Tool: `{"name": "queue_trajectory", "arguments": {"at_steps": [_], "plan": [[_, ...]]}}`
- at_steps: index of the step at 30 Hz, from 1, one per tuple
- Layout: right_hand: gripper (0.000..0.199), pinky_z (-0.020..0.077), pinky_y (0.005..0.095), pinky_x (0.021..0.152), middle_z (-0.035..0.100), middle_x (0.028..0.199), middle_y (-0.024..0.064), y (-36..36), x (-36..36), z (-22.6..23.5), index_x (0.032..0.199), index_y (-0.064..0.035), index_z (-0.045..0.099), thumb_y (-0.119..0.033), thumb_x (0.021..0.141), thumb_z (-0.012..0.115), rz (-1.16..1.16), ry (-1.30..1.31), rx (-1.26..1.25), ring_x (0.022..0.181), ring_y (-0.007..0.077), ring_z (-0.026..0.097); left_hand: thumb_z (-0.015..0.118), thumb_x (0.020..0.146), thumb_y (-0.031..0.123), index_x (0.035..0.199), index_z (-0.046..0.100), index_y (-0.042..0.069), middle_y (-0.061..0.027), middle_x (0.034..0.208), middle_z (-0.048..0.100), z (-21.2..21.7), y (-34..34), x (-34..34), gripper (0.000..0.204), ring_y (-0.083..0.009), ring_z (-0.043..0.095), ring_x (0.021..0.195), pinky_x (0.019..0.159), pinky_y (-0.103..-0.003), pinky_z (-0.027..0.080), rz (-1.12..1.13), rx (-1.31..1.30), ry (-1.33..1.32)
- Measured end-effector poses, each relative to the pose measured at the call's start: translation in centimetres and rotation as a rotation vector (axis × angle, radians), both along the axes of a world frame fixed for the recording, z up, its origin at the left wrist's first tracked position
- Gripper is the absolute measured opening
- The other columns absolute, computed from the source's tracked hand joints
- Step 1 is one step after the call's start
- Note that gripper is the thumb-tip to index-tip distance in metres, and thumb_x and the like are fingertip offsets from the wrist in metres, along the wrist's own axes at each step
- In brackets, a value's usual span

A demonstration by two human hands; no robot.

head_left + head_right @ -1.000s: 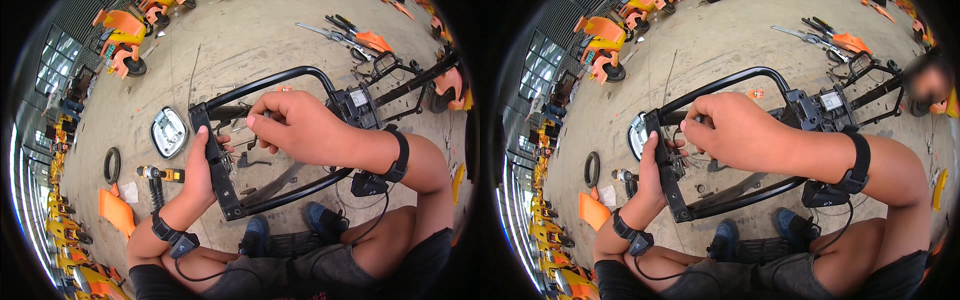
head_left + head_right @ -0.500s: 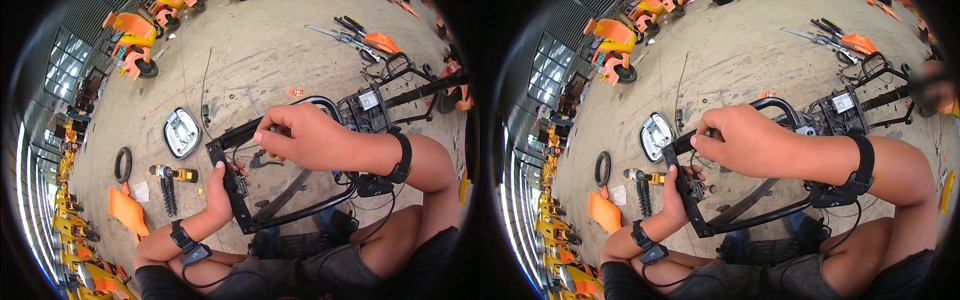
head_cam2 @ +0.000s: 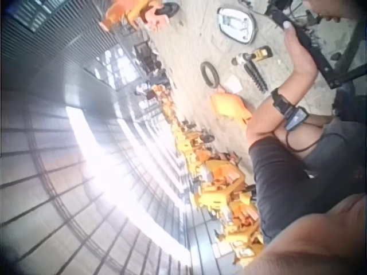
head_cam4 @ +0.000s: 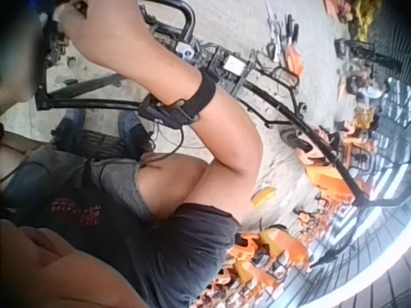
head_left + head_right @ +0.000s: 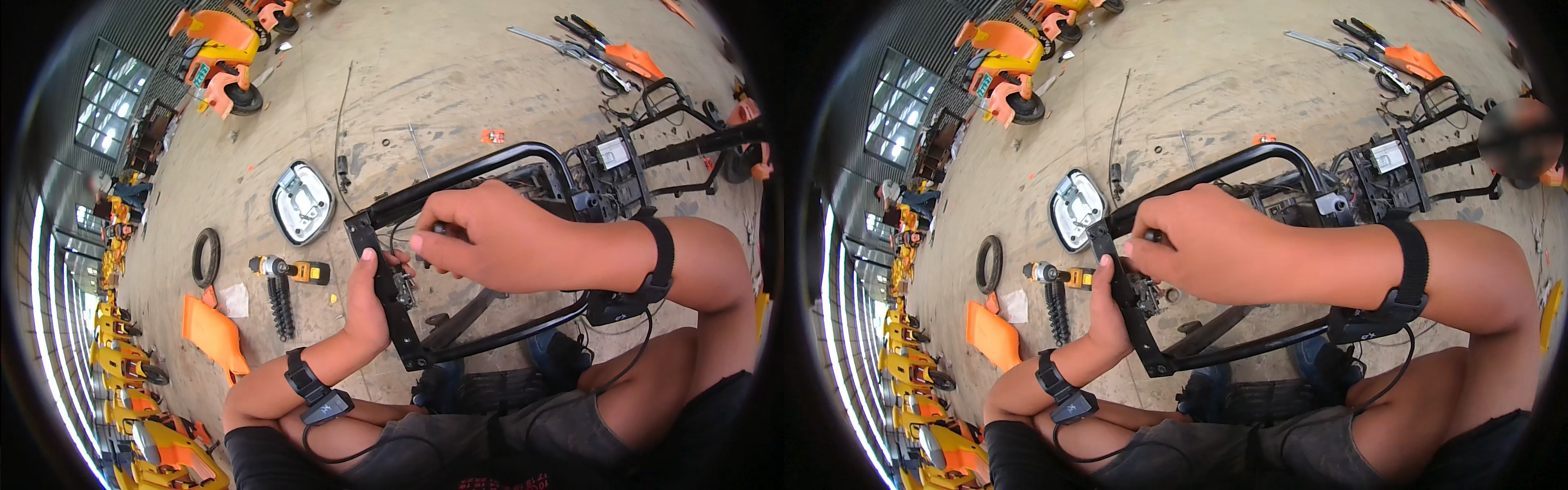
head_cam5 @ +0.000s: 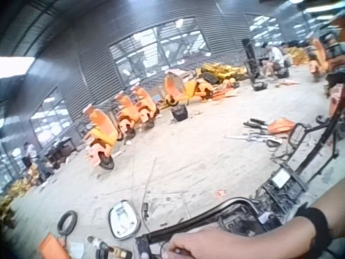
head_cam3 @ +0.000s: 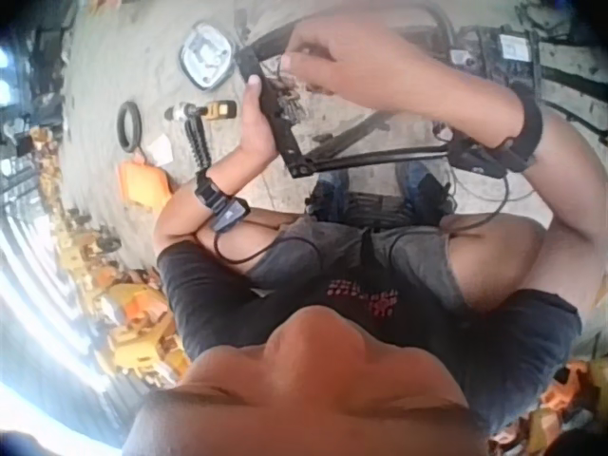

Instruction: The person assembles a scooter frame by hand, threading cables through the handlebar assembly and securing components. The person repeatedly adjusts the frame and routes wires, using both hands to manipulate the parts without visible power tools.

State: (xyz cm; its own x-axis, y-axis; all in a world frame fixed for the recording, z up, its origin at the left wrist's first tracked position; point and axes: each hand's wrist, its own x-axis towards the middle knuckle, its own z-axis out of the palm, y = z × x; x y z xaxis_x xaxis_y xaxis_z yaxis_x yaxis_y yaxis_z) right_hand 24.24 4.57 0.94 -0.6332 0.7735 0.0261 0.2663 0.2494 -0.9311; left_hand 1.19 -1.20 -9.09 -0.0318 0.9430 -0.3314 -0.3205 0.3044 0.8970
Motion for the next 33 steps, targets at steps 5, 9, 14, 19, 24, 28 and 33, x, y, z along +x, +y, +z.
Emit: {"name": "queue_trajectory", "arguments": {"at_steps": [5,9,14,19,24,28,33], "plan": [[0.03,0.0526,0.0415,0.064,0.067,0.073,0.0232,0.3,-0.8,-0.3,0.094,0.0045,0.069,-0.024,0.093,0.061,-0.002,0.107,0.072,0.069,0.037,0.068,0.042,0.103,0.048,0.1,0.056,0.005,-0.0118,0.105,0.064,0.3,-0.2,0.5,0.046,-0.018,0.061,0.088,0.078,-0.032,0.051,0.015,0.005,0.006],[0.03,0.0528,0.0434,0.068,0.066,0.075,0.0256,0.3,-1.0,0.1,0.093,0.0059,0.068,-0.023,0.094,0.059,0.05,0.107,0.072,0.073,0.0388,0.068,0.033,0.106,0.047,0.119,0.055,0.003,-0.0105,0.111,0.064,1.1,-0.7,1.3,0.052,-0.0175,0.062,0.098,0.086,-0.032,0.051,-0.026,0.052,0.077],[0.02,0.0518,0.0425,0.061,0.061,0.066,0.0184,0.7,-2.7,-2.3,0.083,0.0025,0.068,-0.016,0.084,0.062,0.12,0.171,0.531,0.065,0.0349,0.065,0.026,0.107,0.046,0.128,0.053,0.001,-0.0107,0.125,0.061,1.7,-1.0,1.0,0.056,-0.0181,0.061,0.114,0.097,-0.033,0.05,-0.108,0.079,0.138],[0.015,0.0503,0.0414,0.056,0.058,0.062,0.0149,1.1,-4.6,-3.2,0.071,-0.0001,0.068,-0.015,0.075,0.064,0.084,0.134,0.948,0.059,0.0324,0.063,0.025,0.106,0.057,0.137,0.046,0.005,-0.0082,0.128,0.059,1.8,-0.6,1.2,0.064,-0.0177,0.061,0.114,0.096,-0.032,0.05,-0.082,0.098,0.203],[0.016,0.051,0.0426,0.057,0.06,0.061,0.0157,1.9,-5.5,-2.7,0.069,-0.0013,0.07,-0.014,0.075,0.064,0.037,0.137,0.889,0.059,0.0325,0.063,0.029,0.103,0.062,0.142,0.042,0.008,-0.0069,0.131,0.057,1.5,-0.8,0.4,0.068,-0.0173,0.059,0.117,0.099,-0.032,0.049,-0.113,0.047,0.263],[0.015,0.0527,0.0434,0.059,0.061,0.063,0.016,1.3,-5.8,-2.2,0.068,-0.0017,0.07,-0.014,0.074,0.064,-0.031,0.186,0.632,0.061,0.033,0.065,0.029,0.103,0.062,0.144,0.04,0.009,-0.0079,0.137,0.054,0.7,-0.7,-0.2,0.067,-0.0184,0.055,0.125,0.104,-0.035,0.046,-0.114,0.064,0.232],[0.015,0.0538,0.0417,0.059,0.061,0.071,0.0174,0.0,-5.4,-2.4,0.073,-0.0001,0.071,-0.014,0.073,0.066,0.023,0.166,0.673,0.064,0.0328,0.066,0.029,0.104,0.061,0.145,0.038,0.009,-0.0094,0.14,0.052,0.1,-1.0,-0.5,0.067,-0.0203,0.052,0.129,0.104,-0.037,0.046,-0.13,0.099,0.226]]}}
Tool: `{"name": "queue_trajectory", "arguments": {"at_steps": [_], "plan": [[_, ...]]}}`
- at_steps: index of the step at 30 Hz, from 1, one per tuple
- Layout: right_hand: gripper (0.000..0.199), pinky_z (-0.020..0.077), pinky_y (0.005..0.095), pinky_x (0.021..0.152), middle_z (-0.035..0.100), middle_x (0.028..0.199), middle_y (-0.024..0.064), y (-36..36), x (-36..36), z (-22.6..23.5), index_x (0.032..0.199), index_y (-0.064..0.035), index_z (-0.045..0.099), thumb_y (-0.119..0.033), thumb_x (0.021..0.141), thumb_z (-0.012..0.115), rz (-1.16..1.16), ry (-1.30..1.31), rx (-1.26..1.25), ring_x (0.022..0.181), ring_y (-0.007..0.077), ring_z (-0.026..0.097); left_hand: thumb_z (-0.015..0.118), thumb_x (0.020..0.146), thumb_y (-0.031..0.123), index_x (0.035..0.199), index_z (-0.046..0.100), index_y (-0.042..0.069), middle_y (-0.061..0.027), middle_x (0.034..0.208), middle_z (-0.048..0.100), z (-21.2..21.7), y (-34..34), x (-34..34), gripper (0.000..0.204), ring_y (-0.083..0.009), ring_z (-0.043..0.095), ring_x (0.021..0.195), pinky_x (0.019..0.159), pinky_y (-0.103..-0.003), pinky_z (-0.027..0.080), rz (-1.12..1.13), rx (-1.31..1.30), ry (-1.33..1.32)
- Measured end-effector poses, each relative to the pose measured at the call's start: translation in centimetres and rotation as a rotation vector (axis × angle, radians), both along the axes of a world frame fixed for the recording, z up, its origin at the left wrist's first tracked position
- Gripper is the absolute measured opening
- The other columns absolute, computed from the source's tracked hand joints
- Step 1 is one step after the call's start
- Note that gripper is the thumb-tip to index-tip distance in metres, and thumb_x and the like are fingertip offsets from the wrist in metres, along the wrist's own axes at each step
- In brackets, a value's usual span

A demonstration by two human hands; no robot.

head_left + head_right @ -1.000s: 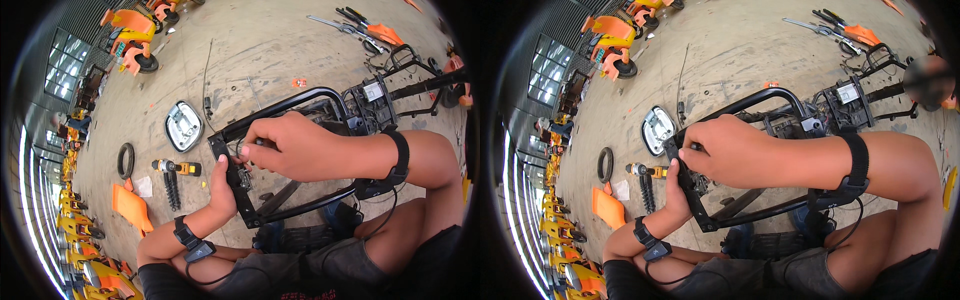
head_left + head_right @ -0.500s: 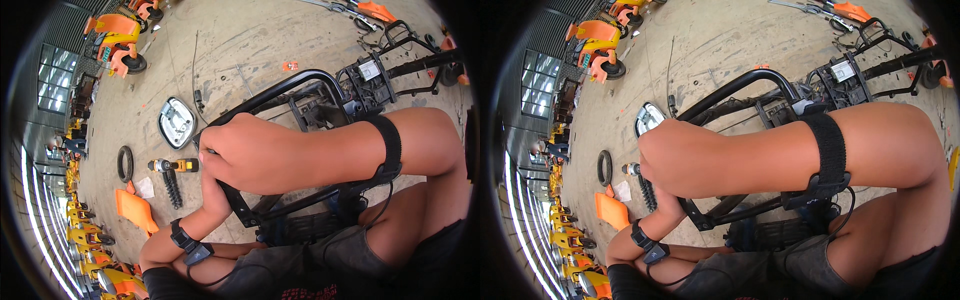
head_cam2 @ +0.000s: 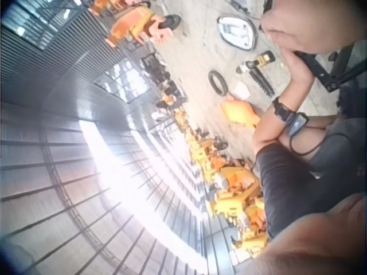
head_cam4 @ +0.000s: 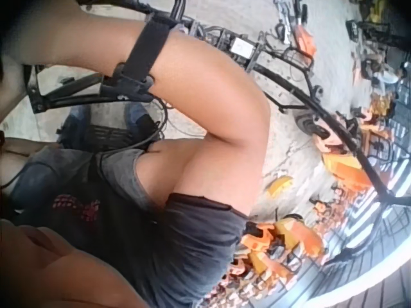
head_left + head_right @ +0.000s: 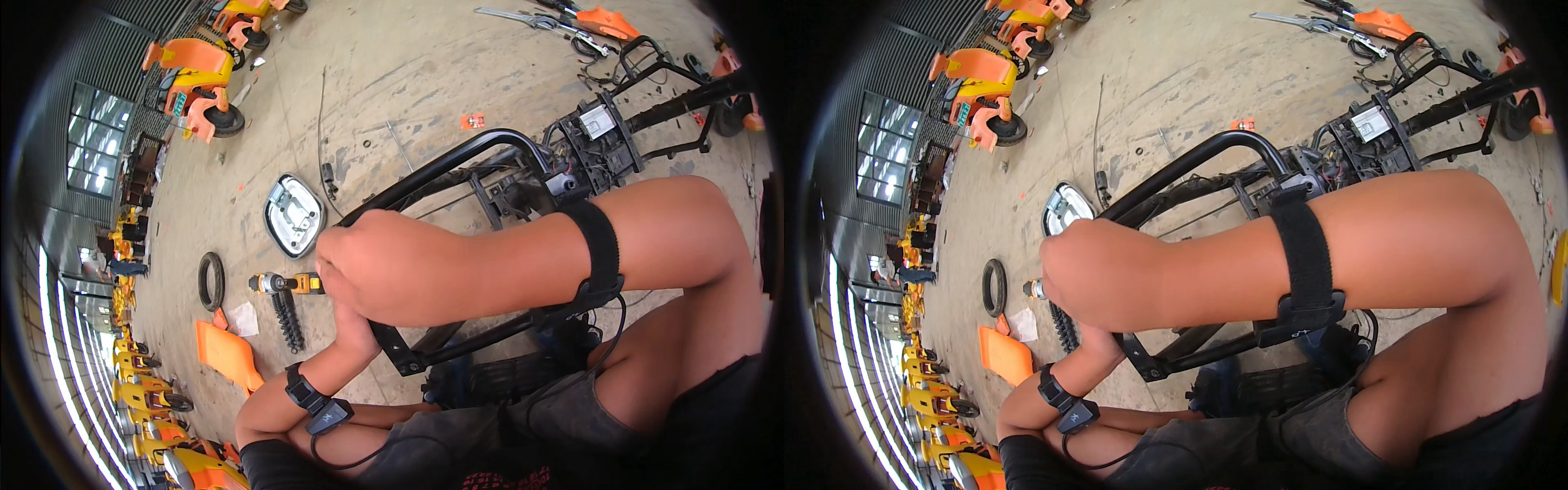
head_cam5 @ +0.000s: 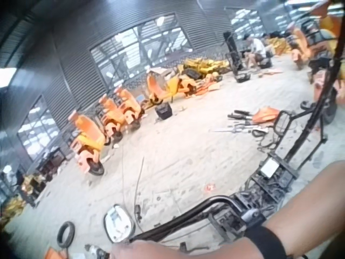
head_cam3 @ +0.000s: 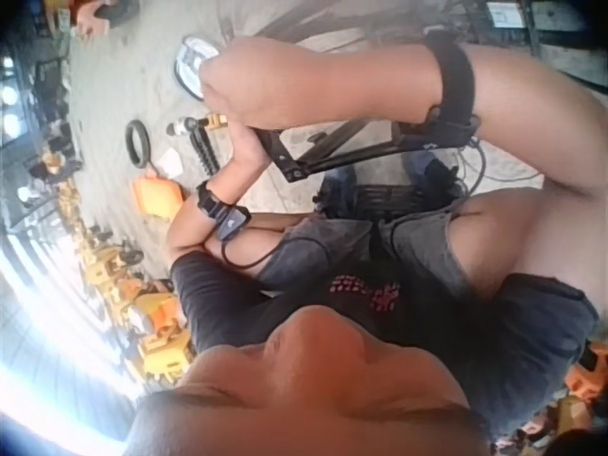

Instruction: The person assembles a scooter frame by hand, threading cables through the handlebar assembly and securing components. The person repeatedly adjusts the frame and routes wires, using both hands to manipulate the parts without visible power tools.

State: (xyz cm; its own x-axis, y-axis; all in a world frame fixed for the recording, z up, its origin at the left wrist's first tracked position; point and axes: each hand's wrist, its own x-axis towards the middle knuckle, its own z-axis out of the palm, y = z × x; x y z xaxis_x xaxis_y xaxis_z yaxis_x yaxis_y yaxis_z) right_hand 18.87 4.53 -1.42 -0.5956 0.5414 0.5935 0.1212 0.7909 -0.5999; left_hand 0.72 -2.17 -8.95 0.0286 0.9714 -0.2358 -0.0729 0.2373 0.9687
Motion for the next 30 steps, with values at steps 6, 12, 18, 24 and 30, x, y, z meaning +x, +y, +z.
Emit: {"name": "queue_trajectory", "arguments": {"at_steps": [6,12,18,24,30], "plan": [[0.021,0.0537,0.0387,0.056,0.059,0.074,0.0165,-1.9,1.3,-0.3,0.088,0.0053,0.068,-0.013,0.078,0.068,0.094,-0.085,0.149,0.065,0.0304,0.066,0.033,0.104,0.057,0.122,0.05,0.005,-0.0116,0.128,0.057,-2.7,-0.2,-1.8,0.057,-0.0217,0.059,0.116,0.101,-0.04,0.048,-0.082,0.144,-0.071],[0.023,0.0523,0.0421,0.058,0.059,0.072,0.0153,-5.7,3.2,-2.5,0.099,0.003,0.06,-0.02,0.096,0.058,0.219,-0.086,-0.01,0.068,0.0321,0.066,0.049,0.099,0.053,0.096,0.053,0.005,-0.0104,0.105,0.058,0.1,1.0,0.3,0.048,-0.0215,0.06,0.092,0.083,-0.037,0.051,0.098,-0.166,-0.298],[0.025,0.0501,0.0505,0.063,0.064,0.074,0.0153,-6.1,4.4,-3.6,0.099,-0.0051,0.059,-0.028,0.101,0.051,0.346,-0.09,-0.299,0.071,0.0388,0.064,0.045,0.099,0.055,0.096,0.053,0.005,-0.0138,0.105,0.06,0.3,0.9,0.8,0.05,-0.0252,0.061,0.09,0.08,-0.039,0.053,0.086,-0.048,-0.165],[0.024,0.0485,0.0521,0.062,0.065,0.073,0.0169,-5.8,4.9,-3.1,0.105,-0.007,0.055,-0.03,0.1,0.054,0.449,-0.293,-0.474,0.071,0.0406,0.064,0.046,0.099,0.055,0.097,0.052,0.005,-0.0141,0.105,0.06,0.1,0.9,0.7,0.05,-0.0253,0.061,0.09,0.079,-0.039,0.054,0.091,-0.048,-0.198],[0.033,0.0479,0.0519,0.061,0.064,0.073,0.018,-5.7,5.2,-3.1,0.11,-0.0056,0.044,-0.028,0.095,0.064,0.376,-0.341,-0.326,0.072,0.0421,0.065,0.046,0.099,0.054,0.096,0.052,0.005,-0.0144,0.104,0.06,0.3,0.9,1.0,0.05,-0.025,0.061,0.09,0.079,-0.038,0.054,0.096,-0.041,-0.179]]}}
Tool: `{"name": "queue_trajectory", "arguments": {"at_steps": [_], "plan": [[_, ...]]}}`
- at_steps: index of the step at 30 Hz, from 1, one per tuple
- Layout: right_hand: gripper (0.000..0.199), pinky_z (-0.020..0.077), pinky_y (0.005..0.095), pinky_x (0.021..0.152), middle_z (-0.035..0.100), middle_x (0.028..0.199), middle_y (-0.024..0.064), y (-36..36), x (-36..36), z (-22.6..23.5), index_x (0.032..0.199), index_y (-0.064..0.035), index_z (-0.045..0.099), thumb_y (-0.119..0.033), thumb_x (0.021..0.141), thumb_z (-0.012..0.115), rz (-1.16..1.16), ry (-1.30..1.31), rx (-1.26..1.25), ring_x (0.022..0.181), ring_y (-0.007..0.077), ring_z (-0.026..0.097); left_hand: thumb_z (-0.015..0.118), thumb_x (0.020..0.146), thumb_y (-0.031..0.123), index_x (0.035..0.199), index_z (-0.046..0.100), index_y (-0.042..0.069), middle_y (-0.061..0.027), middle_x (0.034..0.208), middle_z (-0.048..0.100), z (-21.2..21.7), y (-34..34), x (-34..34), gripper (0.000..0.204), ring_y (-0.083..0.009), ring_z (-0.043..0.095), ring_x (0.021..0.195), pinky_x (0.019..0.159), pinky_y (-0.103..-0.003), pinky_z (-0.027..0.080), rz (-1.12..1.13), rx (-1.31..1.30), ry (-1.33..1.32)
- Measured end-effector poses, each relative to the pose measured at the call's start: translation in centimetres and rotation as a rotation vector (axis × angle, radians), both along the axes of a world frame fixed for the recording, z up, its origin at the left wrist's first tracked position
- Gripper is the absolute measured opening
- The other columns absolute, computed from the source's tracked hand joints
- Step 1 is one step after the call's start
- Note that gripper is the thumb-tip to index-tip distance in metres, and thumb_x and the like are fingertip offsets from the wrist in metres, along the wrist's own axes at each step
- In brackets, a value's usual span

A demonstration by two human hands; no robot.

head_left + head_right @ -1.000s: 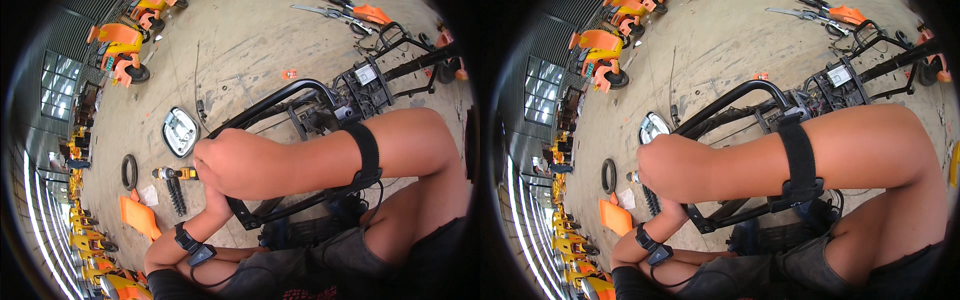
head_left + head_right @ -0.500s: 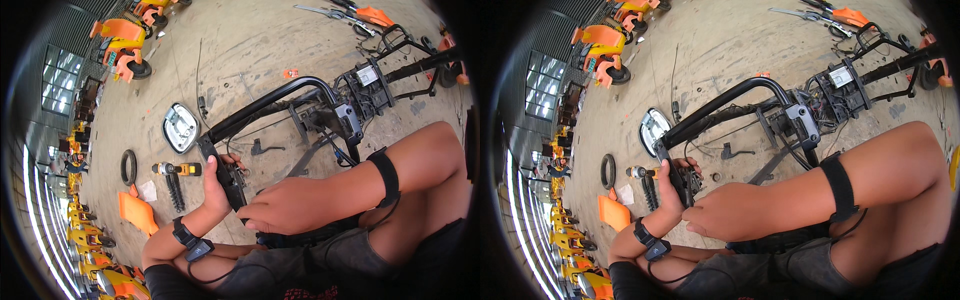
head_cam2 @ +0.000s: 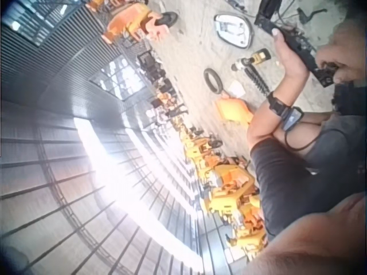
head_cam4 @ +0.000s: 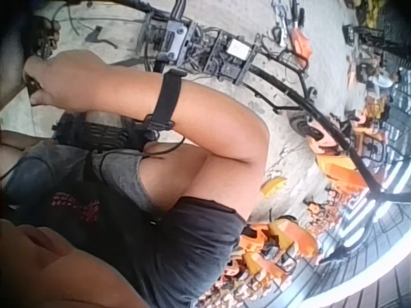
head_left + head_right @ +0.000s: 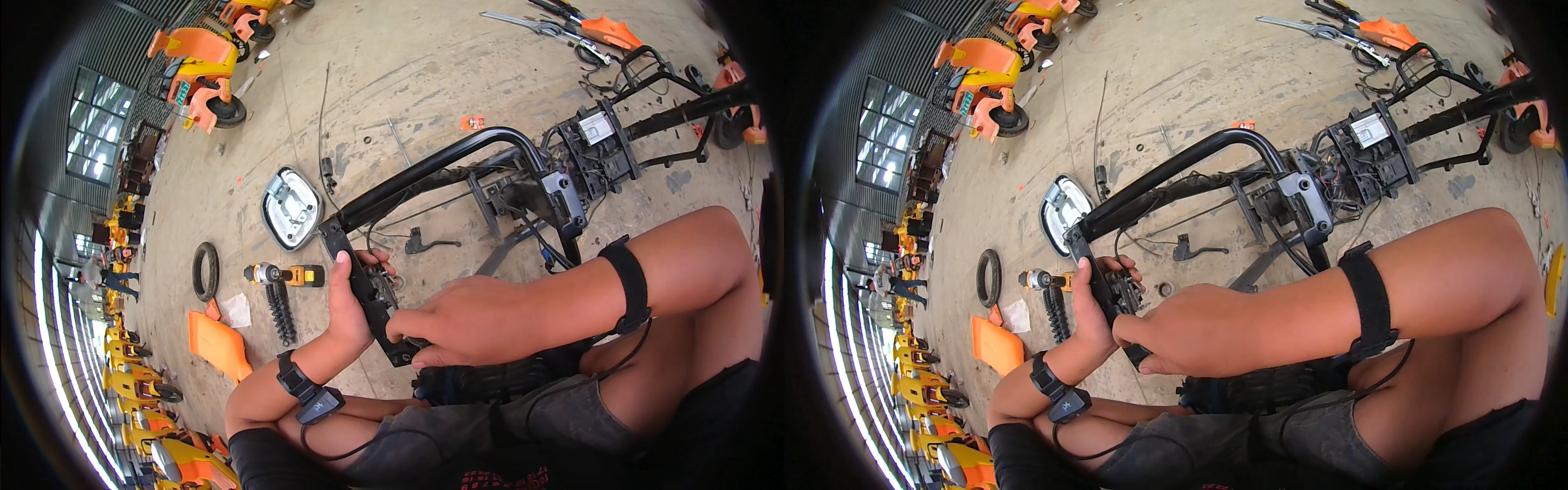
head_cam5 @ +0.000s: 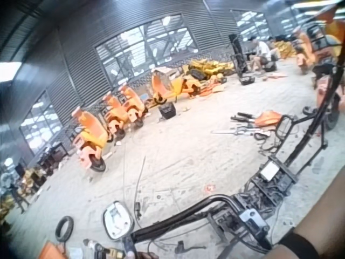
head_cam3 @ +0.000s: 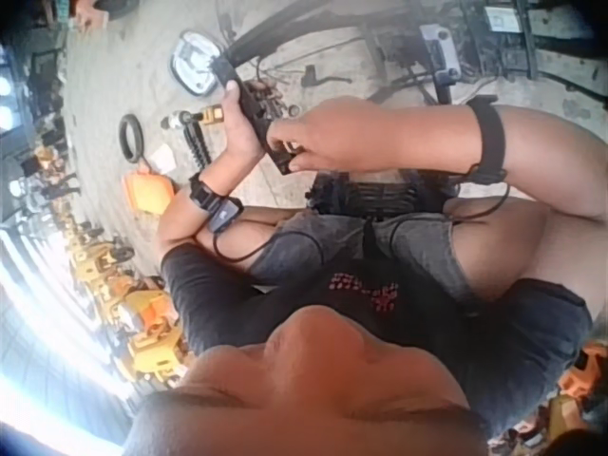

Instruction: The person assembles a scooter frame by hand, threading cables through the handlebar assembly and securing components. The person repeatedly adjusts the frame and routes wires, using both hands to manipulate the parts without visible power tools.

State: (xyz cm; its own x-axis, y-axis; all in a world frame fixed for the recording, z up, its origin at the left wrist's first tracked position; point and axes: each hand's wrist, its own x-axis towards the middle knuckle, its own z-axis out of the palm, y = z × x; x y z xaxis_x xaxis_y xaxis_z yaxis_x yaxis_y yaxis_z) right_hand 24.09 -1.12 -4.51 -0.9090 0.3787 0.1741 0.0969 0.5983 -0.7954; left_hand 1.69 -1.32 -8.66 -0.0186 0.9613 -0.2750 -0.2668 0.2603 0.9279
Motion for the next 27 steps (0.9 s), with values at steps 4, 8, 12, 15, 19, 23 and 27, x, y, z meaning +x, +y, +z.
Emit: {"name": "queue_trajectory", "arguments": {"at_steps": [4,8,12,15,19,23,27], "plan": [[0.037,0.0485,0.0505,0.072,0.068,0.092,0.015,-0.2,0.0,0.0,0.118,-0.0083,0.047,-0.029,0.094,0.065,0.012,-0.096,-0.011,0.086,0.0413,0.065,0.045,0.099,0.054,0.097,0.053,0.004,-0.0145,0.104,0.061,-0.1,0.0,-0.1,0.05,-0.0251,0.062,0.091,0.079,-0.038,0.054,0.001,0.003,-0.001],[0.036,0.0484,0.049,0.074,0.068,0.096,0.0129,-0.4,-0.1,-0.9,0.118,-0.0087,0.047,-0.029,0.094,0.064,0.023,-0.156,0.013,0.091,0.038,0.066,0.044,0.1,0.054,0.097,0.053,0.004,-0.0147,0.104,0.061,-0.2,0.0,-0.2,0.051,-0.0251,0.062,0.09,0.079,-0.039,0.054,0.0,0.014,0.003],[0.033,0.0515,0.0494,0.069,0.067,0.087,0.0152,-0.8,-0.2,-3.3,0.111,-0.0072,0.047,-0.031,0.095,0.063,-0.02,-0.113,0.152,0.084,0.0393,0.068,0.043,0.1,0.054,0.097,0.053,0.004,-0.0144,0.104,0.061,-0.1,0.2,0.0,0.051,-0.0248,0.063,0.09,0.079,-0.038,0.054,-0.002,0.007,0.008],[0.032,0.052,0.0494,0.07,0.067,0.09,0.0149,-0.9,-0.2,-3.9,0.113,-0.0087,0.049,-0.032,0.096,0.062,-0.009,-0.124,0.119,0.087,0.0384,0.068,0.043,0.101,0.054,0.096,0.053,0.004,-0.0141,0.104,0.061,0.0,0.0,-0.1,0.051,-0.0246,0.063,0.089,0.079,-0.038,0.054,0.0,0.009,0.009],[0.034,0.0527,0.0482,0.072,0.063,0.097,0.0143,-0.7,-0.3,-4.2,0.122,-0.0109,0.053,-0.032,0.096,0.061,0.009,-0.175,0.108,0.089,0.0362,0.066,0.043,0.1,0.054,0.096,0.053,0.005,-0.0138,0.103,0.061,-0.1,0.0,0.0,0.05,-0.0243,0.063,0.089,0.079,-0.038,0.054,0.002,-0.003,-0.001],[0.035,0.0535,0.0478,0.076,0.062,0.101,0.0151,-1.0,-0.7,-4.6,0.122,-0.0104,0.053,-0.034,0.097,0.059,-0.004,-0.165,0.117,0.092,0.0368,0.065,0.044,0.1,0.054,0.096,0.052,0.005,-0.0132,0.103,0.061,-0.2,0.0,-0.2,0.05,-0.0242,0.062,0.09,0.079,-0.039,0.054,-0.001,0.002,-0.004],[0.035,0.0539,0.0473,0.077,0.063,0.102,0.0142,-0.9,-1.3,-5.5,0.12,-0.0088,0.054,-0.035,0.097,0.057,0.015,-0.141,0.116,0.094,0.0364,0.065,0.045,0.101,0.051,0.099,0.052,0.005,-0.012,0.108,0.058,-0.2,0.0,-0.5,0.047,-0.0225,0.06,0.093,0.084,-0.041,0.054,-0.041,0.0,-0.044]]}}
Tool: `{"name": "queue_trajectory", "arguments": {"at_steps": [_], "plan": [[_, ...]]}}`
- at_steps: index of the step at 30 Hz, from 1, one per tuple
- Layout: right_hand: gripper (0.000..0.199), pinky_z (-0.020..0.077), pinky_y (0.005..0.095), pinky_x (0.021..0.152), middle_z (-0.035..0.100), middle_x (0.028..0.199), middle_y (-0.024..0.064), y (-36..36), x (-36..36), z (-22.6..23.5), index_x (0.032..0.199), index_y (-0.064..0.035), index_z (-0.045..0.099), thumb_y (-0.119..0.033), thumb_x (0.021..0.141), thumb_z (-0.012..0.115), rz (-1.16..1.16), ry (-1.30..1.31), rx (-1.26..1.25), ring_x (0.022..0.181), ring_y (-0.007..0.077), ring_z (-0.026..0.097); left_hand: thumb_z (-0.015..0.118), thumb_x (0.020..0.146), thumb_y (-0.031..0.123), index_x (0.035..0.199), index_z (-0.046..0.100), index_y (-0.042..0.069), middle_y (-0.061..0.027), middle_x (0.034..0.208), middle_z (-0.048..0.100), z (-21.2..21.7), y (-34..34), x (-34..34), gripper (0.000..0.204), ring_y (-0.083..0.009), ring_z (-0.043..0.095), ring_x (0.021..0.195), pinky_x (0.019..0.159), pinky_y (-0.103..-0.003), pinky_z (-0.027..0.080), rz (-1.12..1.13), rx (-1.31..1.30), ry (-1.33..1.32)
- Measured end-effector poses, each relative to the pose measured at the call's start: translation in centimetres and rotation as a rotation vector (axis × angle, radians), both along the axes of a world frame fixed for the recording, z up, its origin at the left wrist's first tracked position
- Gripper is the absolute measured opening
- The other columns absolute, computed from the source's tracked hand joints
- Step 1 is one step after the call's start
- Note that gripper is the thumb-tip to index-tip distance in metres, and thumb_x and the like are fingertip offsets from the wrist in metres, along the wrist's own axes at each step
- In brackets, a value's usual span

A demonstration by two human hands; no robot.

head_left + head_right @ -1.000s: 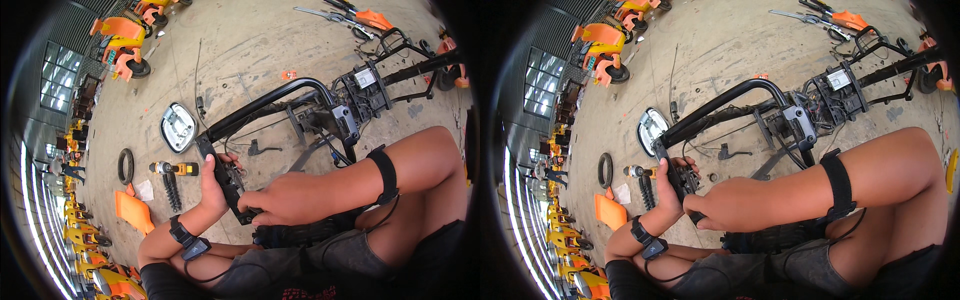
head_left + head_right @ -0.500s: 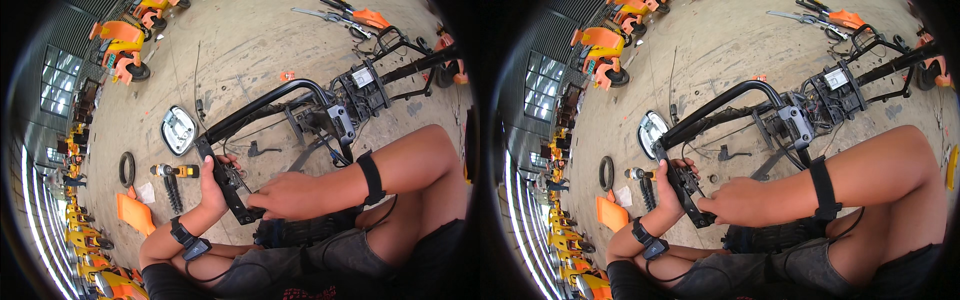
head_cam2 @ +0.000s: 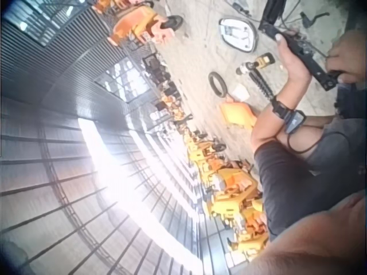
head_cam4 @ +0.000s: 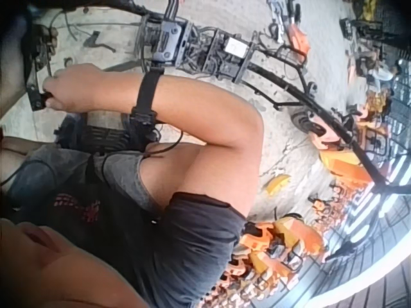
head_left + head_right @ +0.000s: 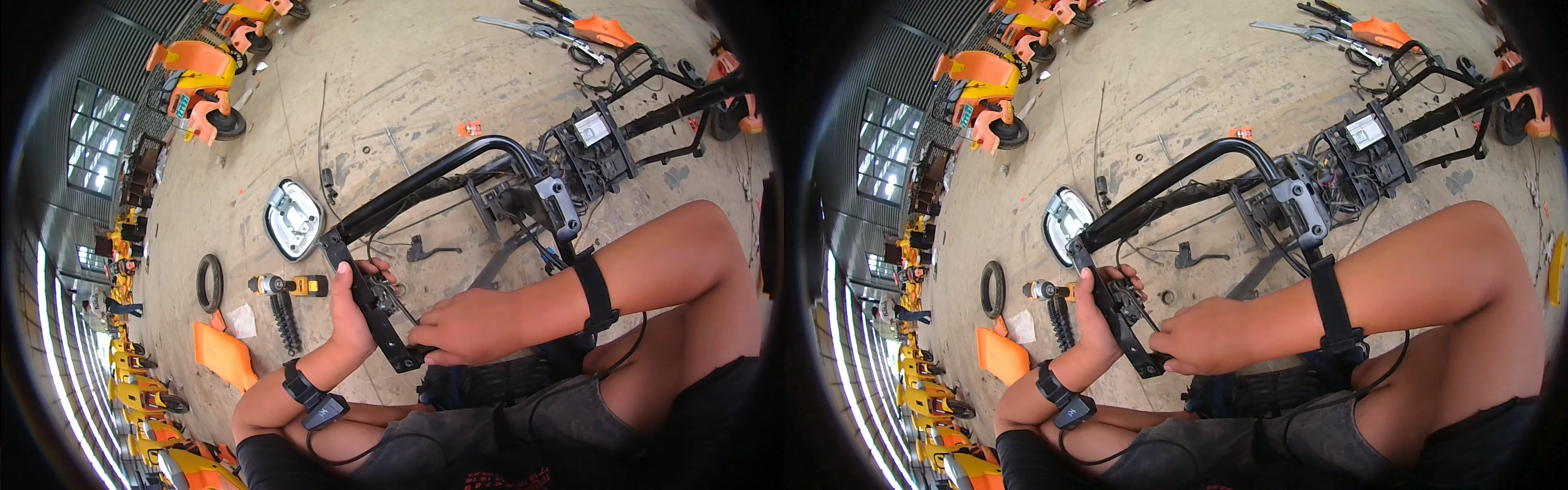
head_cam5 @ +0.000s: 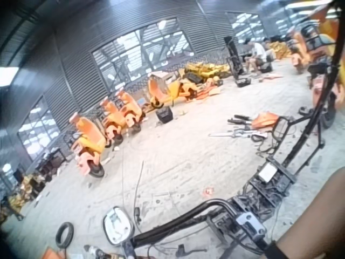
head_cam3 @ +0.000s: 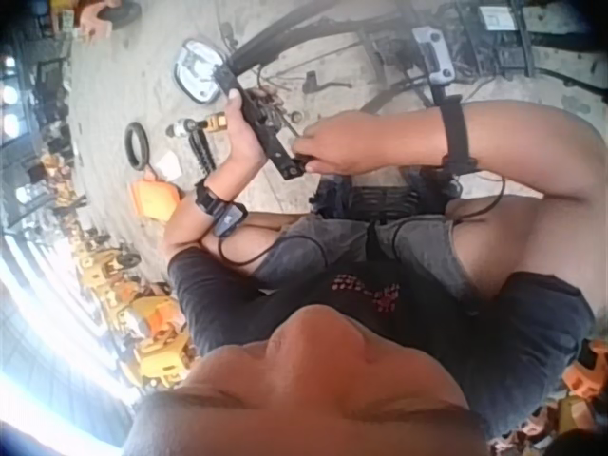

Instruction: The person assembles a scooter frame by hand, threading cables through the handlebar assembly and securing components. The person repeatedly adjusts the frame and routes wires, using both hands to manipulate the parts without visible power tools.

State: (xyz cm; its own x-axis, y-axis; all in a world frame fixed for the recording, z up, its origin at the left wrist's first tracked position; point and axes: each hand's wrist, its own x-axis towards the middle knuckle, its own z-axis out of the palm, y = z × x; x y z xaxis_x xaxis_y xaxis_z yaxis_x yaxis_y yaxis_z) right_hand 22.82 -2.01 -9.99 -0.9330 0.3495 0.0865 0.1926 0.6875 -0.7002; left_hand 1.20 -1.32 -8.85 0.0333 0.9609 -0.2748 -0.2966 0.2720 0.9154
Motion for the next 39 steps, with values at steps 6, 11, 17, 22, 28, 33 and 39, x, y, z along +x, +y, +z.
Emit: {"name": "queue_trajectory", "arguments": {"at_steps": [6,11,17,22,28,33,39], "plan": [[0.031,0.0539,0.0494,0.072,0.066,0.089,0.0146,0.3,0.4,0.4,0.101,-0.0049,0.058,-0.035,0.099,0.052,-0.071,0.031,0.005,0.088,0.0367,0.066,0.046,0.101,0.052,0.098,0.053,0.004,-0.0124,0.106,0.059,-0.1,0.0,0.1,0.048,-0.0231,0.061,0.092,0.082,-0.039,0.054,0.009,0.013,0.018],[0.029,0.0537,0.0492,0.071,0.067,0.086,0.0147,0.4,1.0,1.2,0.099,-0.0053,0.059,-0.034,0.098,0.054,-0.134,0.092,-0.035,0.086,0.0358,0.067,0.046,0.101,0.05,0.1,0.054,0.004,-0.0128,0.108,0.06,-0.3,0.0,-0.1,0.047,-0.0228,0.061,0.094,0.086,-0.035,0.05,0.003,0.017,0.012],[0.027,0.052,0.0466,0.067,0.068,0.081,0.0128,1.6,2.0,5.5,0.097,-0.0076,0.061,-0.034,0.093,0.063,-0.131,0.231,-0.174,0.079,0.0348,0.067,0.046,0.099,0.055,0.097,0.053,0.005,-0.0126,0.107,0.059,-0.4,0.1,-0.2,0.05,-0.0245,0.06,0.095,0.085,-0.039,0.052,0.004,-0.001,0.039],[0.025,0.051,0.0459,0.064,0.068,0.073,0.0118,3.3,0.9,6.3,0.093,-0.0083,0.063,-0.033,0.092,0.065,-0.244,0.349,-0.095,0.069,0.0359,0.066,0.044,0.1,0.055,0.1,0.054,0.005,-0.0117,0.107,0.061,-0.1,-0.1,-0.1,0.051,-0.0225,0.061,0.095,0.088,-0.037,0.051,0.001,-0.028,-0.008],[0.032,0.05,0.0449,0.062,0.064,0.064,0.0181,5.2,-0.1,7.3,0.087,-0.0024,0.069,-0.034,0.091,0.064,-0.413,0.397,-0.206,0.062,0.0385,0.064,0.039,0.103,0.051,0.097,0.057,0.005,-0.0094,0.096,0.066,0.7,0.1,0.3,0.05,-0.0191,0.064,0.091,0.089,-0.033,0.052,-0.009,-0.021,0.05],[0.028,0.0475,0.0381,0.056,0.065,0.066,0.016,6.2,-0.9,6.9,0.095,0.0014,0.066,-0.027,0.095,0.062,-0.443,0.448,-0.219,0.059,0.0291,0.064,0.029,0.104,0.052,0.111,0.06,0.0,-0.0113,0.099,0.068,1.9,-0.1,1.3,0.061,-0.0188,0.065,0.091,0.086,-0.033,0.052,-0.044,-0.012,0.094],[0.027,0.0475,0.0389,0.057,0.065,0.068,0.0182,6.2,-1.5,6.6,0.096,0.0028,0.064,-0.024,0.096,0.06,-0.462,0.524,-0.268,0.06,0.0287,0.064,0.028,0.104,0.051,0.11,0.06,0.0,-0.0097,0.096,0.067,1.6,0.0,1.4,0.06,-0.0179,0.064,0.09,0.085,-0.032,0.051,-0.017,-0.012,0.077]]}}
